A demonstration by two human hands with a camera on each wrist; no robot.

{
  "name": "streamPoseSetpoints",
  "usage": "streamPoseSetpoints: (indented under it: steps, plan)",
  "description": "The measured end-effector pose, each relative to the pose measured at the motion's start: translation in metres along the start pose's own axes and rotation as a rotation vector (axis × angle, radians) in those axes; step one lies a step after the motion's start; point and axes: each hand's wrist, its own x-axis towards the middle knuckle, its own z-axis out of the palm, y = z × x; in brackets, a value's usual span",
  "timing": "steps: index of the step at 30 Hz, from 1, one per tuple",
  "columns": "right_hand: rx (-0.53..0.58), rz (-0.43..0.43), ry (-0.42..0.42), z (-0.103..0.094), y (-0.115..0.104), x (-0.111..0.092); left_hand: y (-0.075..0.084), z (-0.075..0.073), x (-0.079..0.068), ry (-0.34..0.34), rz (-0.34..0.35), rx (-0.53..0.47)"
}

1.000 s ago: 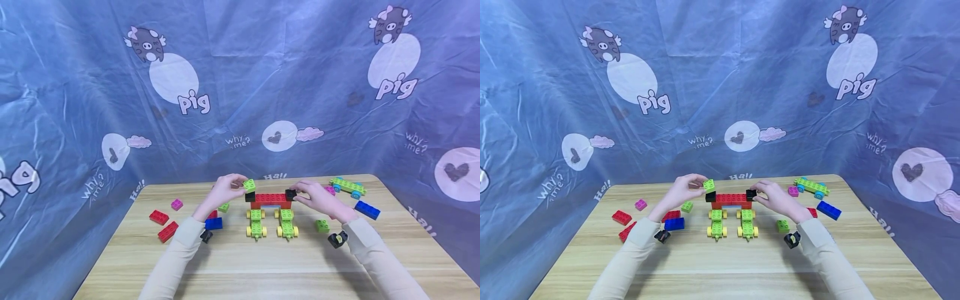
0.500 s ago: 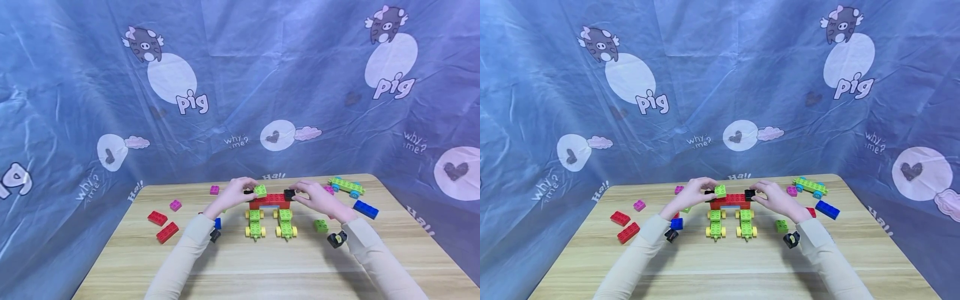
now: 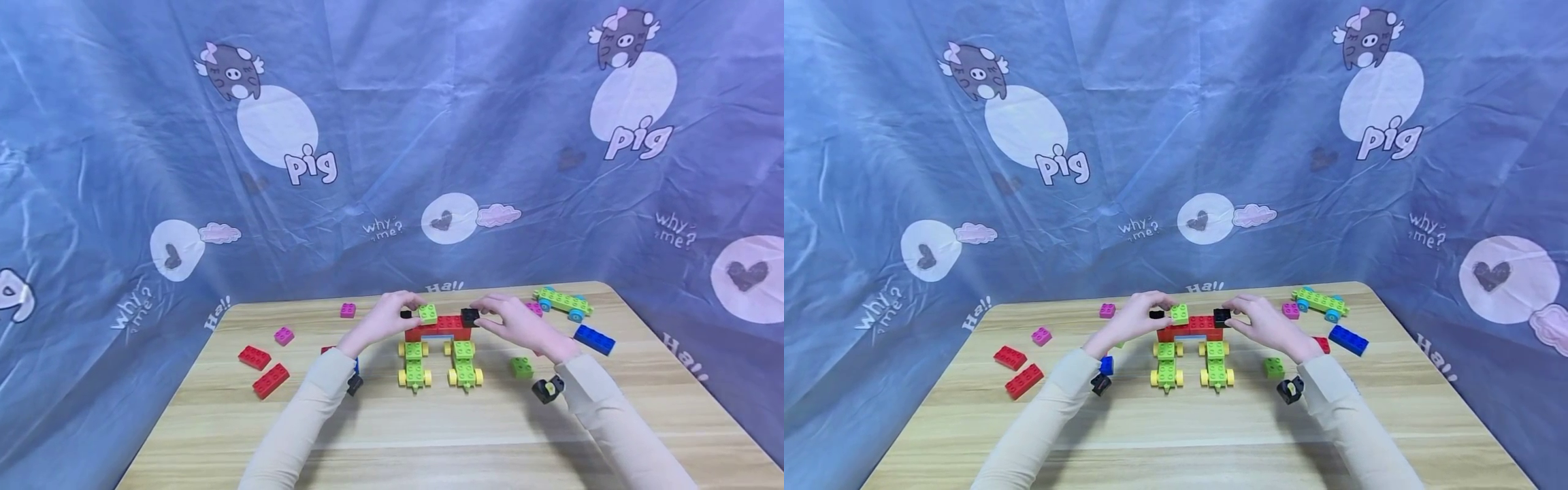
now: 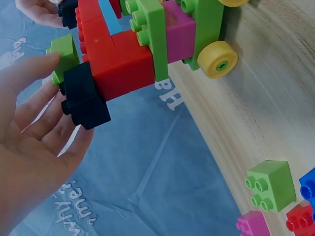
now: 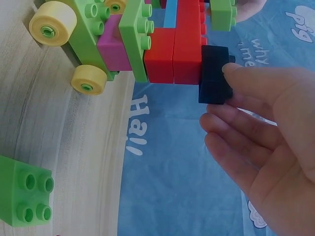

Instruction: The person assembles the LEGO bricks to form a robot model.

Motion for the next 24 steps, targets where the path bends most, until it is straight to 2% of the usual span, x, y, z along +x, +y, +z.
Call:
streamPoseSetpoints:
  steps: [7, 20, 24]
  plan:
    - [0.001, -0.001, -0.007, -0.001, -0.0007, 0.0, -0.0008, 0.0015, -0.0004, -0.008, -0.007, 0.017]
    - [-0.003, -0.004, -0.007, -0.0023, -0.0013, -0.0016, -0.0004, 0.0053, -0.0016, -0.036, 0.031, 0.061]
    - [-0.008, -0.012, -0.005, -0.0025, -0.0012, -0.0014, 0.0001, 0.0053, -0.0014, -0.043, 0.031, 0.047]
